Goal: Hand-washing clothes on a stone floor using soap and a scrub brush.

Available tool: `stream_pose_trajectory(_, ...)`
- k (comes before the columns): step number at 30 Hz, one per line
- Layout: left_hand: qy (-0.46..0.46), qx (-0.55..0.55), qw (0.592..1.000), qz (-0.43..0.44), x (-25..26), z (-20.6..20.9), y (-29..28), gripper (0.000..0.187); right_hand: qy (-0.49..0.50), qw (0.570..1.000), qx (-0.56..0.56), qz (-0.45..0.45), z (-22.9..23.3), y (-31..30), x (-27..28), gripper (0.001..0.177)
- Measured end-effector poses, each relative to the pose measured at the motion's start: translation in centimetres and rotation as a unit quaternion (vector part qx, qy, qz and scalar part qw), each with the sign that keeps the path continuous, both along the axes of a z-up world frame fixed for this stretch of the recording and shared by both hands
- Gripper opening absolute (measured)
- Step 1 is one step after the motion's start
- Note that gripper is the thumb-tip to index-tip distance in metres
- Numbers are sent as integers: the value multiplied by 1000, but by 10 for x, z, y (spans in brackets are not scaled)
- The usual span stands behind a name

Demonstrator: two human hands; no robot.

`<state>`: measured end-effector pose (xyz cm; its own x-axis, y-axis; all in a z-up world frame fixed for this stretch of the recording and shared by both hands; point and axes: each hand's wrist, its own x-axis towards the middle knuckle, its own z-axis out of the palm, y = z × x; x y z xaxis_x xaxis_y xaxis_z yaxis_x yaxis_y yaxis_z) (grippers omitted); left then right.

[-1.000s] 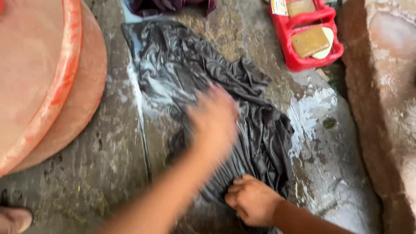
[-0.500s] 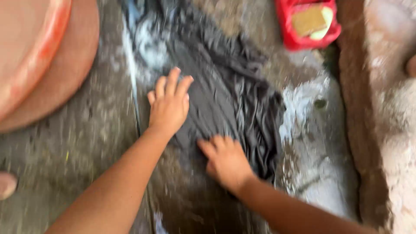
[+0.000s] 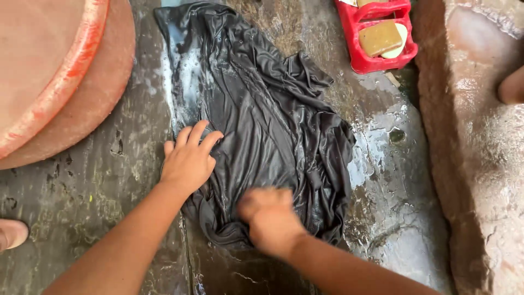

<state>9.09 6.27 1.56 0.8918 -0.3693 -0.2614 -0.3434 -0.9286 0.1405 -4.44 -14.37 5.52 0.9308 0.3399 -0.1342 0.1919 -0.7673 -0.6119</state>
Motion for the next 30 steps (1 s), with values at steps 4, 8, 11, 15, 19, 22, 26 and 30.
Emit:
stream_pose_trajectory(4,37,9,998,42,0,6,-15,53,175,950,25,257,-29,15,-23,61)
stream_pose_trajectory(8,1,-35,991,127,-1,-9,-16,54,175,908,135,355,-36,-1,-14,63)
stream_pose_trajectory(11,-57,-31,994,91,-10,-11,-7,57,188,921,-12,340,-10,-6,8,74)
stream_pose_trajectory(15,-41,-17,997,62,-30,4,7,60,317,894,-151,279,-6,-10,10,62)
stream_pose_trajectory(19,23,27,999,41,-29,13,8,63,310,888,-109,323,-21,-8,-13,65)
stream_pose_trajectory(22,24,-99,978,183,-44,0,-18,60,270,886,-79,368,-37,-13,-25,52)
stream_pose_trajectory(26,-64,-172,968,-170,-77,20,-63,49,312,868,-90,376,-61,13,-79,37)
stream_pose_trajectory(30,-139,48,966,-214,29,67,-104,59,358,848,-98,378,-130,31,-134,29)
